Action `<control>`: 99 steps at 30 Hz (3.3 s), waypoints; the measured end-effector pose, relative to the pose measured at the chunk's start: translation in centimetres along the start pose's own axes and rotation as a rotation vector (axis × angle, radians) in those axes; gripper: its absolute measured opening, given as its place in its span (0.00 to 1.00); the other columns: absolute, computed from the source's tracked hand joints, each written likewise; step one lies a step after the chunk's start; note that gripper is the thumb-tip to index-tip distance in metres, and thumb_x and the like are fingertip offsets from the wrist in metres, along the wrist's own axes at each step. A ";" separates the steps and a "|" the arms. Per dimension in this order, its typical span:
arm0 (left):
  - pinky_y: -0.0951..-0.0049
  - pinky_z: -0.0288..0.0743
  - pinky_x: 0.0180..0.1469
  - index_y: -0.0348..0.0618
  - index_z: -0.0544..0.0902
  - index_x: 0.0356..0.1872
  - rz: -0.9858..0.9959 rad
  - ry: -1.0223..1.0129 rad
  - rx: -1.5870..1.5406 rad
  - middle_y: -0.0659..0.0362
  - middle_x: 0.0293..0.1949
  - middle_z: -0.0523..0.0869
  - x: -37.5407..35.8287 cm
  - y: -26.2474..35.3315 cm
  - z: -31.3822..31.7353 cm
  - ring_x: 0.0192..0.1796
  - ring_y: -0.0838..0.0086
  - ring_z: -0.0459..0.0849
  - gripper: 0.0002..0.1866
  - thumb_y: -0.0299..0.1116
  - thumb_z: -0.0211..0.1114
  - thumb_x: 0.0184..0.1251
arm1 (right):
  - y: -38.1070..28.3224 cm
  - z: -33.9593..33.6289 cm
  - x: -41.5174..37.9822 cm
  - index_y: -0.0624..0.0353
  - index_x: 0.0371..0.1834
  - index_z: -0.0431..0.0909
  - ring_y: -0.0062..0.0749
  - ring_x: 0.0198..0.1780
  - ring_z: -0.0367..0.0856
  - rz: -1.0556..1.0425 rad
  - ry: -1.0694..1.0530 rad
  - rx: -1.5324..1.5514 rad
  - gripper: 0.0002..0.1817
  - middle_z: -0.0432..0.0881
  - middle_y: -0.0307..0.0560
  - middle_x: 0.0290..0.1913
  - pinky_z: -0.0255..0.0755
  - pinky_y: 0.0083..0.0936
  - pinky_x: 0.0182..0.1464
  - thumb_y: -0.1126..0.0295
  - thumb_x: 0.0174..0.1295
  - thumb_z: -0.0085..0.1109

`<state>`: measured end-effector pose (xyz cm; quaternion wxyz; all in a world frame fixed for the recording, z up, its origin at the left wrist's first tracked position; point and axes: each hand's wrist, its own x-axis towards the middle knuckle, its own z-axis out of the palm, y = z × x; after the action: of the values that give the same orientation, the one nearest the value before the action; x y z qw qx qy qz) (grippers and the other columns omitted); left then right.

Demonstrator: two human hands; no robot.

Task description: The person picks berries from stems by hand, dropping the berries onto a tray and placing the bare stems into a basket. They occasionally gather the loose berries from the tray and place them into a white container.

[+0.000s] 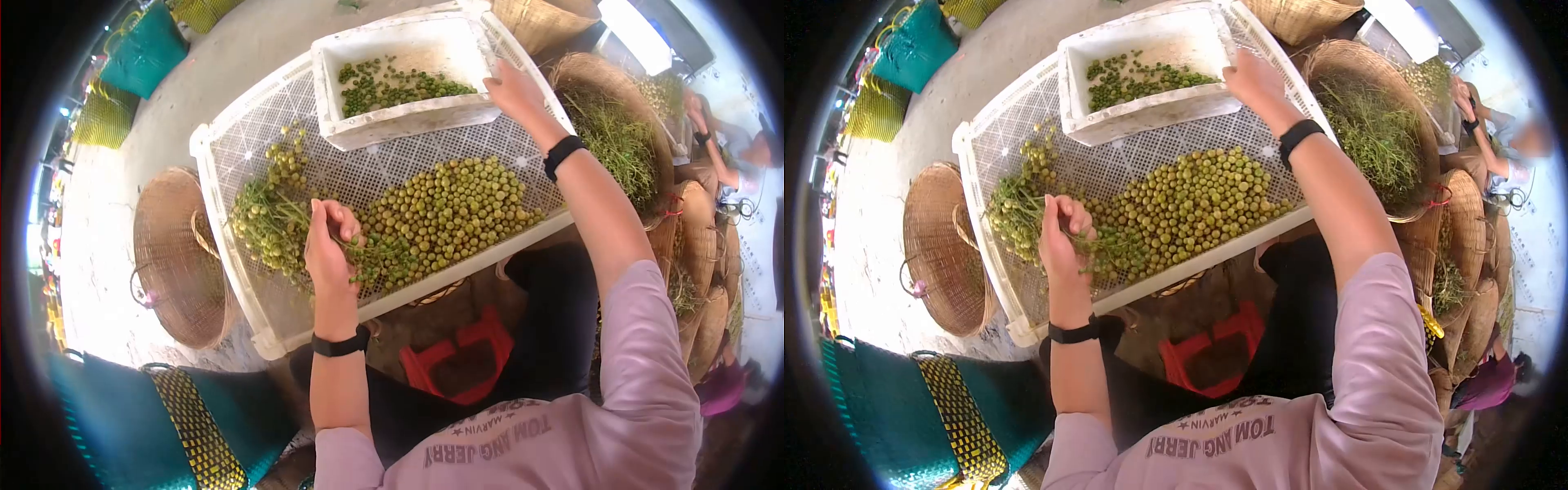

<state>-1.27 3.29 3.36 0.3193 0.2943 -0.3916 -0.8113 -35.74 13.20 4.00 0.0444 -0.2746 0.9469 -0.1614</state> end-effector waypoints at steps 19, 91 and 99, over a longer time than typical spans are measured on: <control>0.80 0.51 0.19 0.50 0.66 0.25 0.087 -0.151 -0.537 0.69 0.17 0.61 1.6 0.4 -0.5 0.19 0.83 0.55 0.20 0.47 0.44 0.78 | -7.0 1.8 -16.3 0.59 0.43 0.78 0.22 0.32 0.76 -0.429 -0.392 0.821 0.15 0.80 0.39 0.30 0.70 0.19 0.35 0.58 0.70 0.51; 0.82 0.62 0.31 0.42 0.80 0.32 0.029 0.069 0.299 0.64 0.25 0.77 0.6 -1.1 1.9 0.29 0.83 0.73 0.17 0.45 0.54 0.74 | -7.9 4.9 -17.8 0.51 0.37 0.74 0.09 0.28 0.61 0.062 -0.932 1.673 0.10 0.68 0.27 0.29 0.51 0.10 0.25 0.58 0.69 0.51; 0.85 0.52 0.17 0.44 0.80 0.32 0.047 0.209 0.327 0.66 0.24 0.76 0.7 -0.2 1.9 0.20 0.87 0.65 0.16 0.46 0.55 0.72 | -6.7 5.3 -17.8 0.57 0.40 0.75 0.13 0.22 0.61 -0.025 -0.896 1.474 0.12 0.72 0.33 0.30 0.53 0.13 0.22 0.59 0.71 0.48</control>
<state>-3.16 3.68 4.00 0.3252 0.4157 -0.4896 -0.6940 -16.43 15.88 1.15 0.5789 -0.2236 0.4906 -0.6117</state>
